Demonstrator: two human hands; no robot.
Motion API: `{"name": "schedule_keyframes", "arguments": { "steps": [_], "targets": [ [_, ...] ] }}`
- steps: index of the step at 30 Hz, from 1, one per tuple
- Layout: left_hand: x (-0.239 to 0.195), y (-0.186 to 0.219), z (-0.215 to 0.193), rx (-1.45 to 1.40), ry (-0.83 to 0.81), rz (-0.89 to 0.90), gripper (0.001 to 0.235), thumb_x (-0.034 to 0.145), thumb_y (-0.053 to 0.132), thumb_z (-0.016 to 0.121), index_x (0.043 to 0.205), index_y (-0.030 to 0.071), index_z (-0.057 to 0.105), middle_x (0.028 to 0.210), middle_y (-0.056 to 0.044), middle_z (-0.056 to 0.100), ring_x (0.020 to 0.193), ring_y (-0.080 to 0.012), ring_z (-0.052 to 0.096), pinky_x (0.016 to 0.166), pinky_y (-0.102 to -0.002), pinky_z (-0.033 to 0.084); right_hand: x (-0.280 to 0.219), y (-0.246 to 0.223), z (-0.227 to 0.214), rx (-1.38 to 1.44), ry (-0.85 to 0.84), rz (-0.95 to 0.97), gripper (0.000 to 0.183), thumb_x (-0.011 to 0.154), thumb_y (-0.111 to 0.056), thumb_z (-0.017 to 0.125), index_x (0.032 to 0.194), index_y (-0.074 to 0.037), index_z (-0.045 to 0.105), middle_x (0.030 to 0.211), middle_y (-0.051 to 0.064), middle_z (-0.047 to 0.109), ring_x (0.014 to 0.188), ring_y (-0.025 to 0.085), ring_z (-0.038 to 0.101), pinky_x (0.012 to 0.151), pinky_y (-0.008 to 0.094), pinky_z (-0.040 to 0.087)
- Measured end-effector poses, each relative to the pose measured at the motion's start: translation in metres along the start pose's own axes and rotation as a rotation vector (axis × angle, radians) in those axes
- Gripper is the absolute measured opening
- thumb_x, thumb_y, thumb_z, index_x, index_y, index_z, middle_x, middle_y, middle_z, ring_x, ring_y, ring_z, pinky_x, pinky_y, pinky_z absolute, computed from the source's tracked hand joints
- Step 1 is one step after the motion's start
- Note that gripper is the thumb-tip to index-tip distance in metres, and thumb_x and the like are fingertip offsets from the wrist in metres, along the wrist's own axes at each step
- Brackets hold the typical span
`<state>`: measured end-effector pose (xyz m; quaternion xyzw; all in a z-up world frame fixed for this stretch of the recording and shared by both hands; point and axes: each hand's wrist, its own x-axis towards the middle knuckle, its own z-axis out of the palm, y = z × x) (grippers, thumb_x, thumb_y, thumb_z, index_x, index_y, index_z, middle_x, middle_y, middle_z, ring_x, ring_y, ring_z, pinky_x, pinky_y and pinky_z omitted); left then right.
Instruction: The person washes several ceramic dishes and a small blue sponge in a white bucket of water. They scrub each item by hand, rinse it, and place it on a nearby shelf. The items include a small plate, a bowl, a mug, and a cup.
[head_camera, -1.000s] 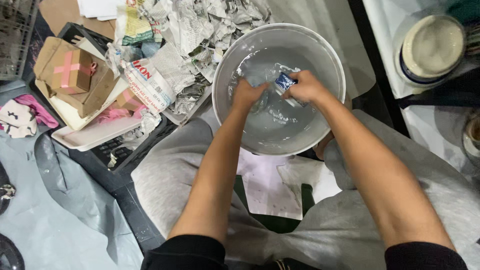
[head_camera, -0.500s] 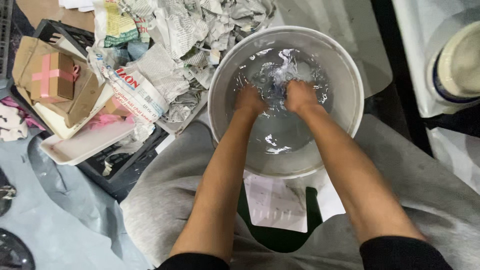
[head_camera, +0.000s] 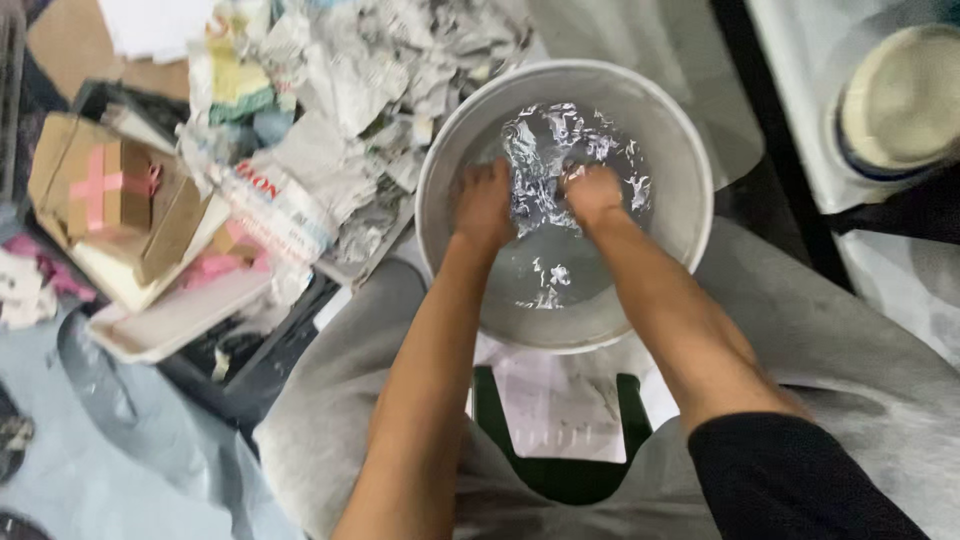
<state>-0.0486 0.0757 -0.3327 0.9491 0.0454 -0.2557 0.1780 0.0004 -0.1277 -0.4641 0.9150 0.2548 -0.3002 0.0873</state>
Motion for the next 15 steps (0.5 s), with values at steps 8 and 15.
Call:
{"name": "schedule_keyframes", "arguments": {
  "steps": [8,15],
  "targets": [
    [-0.024,-0.017,-0.018,-0.07,-0.113,0.03,0.091,0.057,0.016,0.094,0.138,0.024,0.053,0.147,-0.024,0.043,0.137,-0.0497,0.04,0.112,-0.053,0.04,-0.008,-0.011,-0.006,0.218,0.099,0.069,0.034,0.08,-0.005,0.072,0.113,-0.006,0.071,0.117,0.022,0.07,0.112,0.037,0.068,0.101,0.047,0.052],
    [-0.022,-0.008,-0.011,-0.433,0.013,-0.018,0.097,0.06,0.027,0.095,0.136,0.001,0.042,0.133,-0.027,0.057,0.126,-0.0429,0.057,0.108,-0.044,0.048,-0.054,-0.014,-0.08,0.857,0.004,0.291,0.056,0.095,-0.052,0.057,0.125,-0.006,0.067,0.13,0.021,0.067,0.123,0.038,0.063,0.107,0.052,0.049]
  ]
}}
